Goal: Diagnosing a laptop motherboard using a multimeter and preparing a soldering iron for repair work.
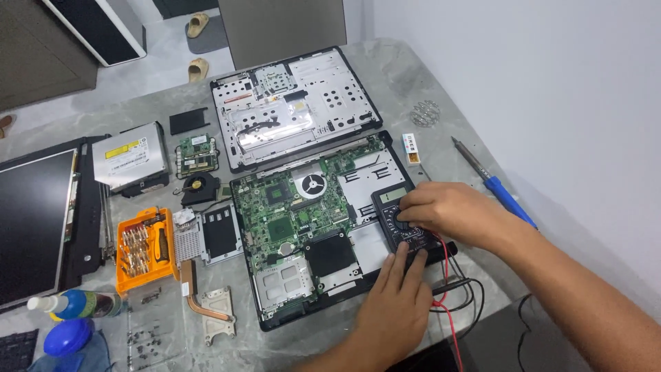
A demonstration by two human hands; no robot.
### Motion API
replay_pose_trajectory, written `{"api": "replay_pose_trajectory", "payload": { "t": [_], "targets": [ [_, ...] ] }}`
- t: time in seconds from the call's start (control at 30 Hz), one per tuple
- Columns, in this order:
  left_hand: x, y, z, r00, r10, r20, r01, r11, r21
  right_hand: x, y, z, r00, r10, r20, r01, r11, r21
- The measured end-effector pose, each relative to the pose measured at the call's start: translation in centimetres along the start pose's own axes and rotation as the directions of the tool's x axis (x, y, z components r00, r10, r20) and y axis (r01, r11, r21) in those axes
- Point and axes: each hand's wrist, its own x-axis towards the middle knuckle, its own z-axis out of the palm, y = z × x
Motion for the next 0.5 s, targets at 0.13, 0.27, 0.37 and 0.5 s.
{"api": "replay_pose_trajectory", "payload": {
  "t": [0.13, 0.27, 0.37, 0.5],
  "targets": [
    [0.0, 0.0, 0.5, 0.997, -0.003, -0.078, 0.004, 1.0, 0.008, 0.9, 0.4, -0.1, 0.99, -0.085, 0.112, 0.094, 0.992, -0.083],
    [0.0, 0.1, 0.6, 0.997, -0.035, -0.066, 0.032, 0.999, -0.044, 1.5, 0.6, -0.1, 0.975, -0.13, 0.181, 0.149, 0.985, -0.09],
    [-0.3, 0.1, 1.4, 0.999, -0.044, -0.022, 0.042, 0.995, -0.093, 1.0, 1.3, 0.4, 0.968, -0.195, 0.155, 0.206, 0.977, -0.059],
    [-0.2, 0.1, 1.2, 0.997, -0.04, -0.066, 0.034, 0.996, -0.084, 1.1, 1.2, 0.5, 0.972, -0.192, 0.137, 0.202, 0.978, -0.059]
  ]
}}
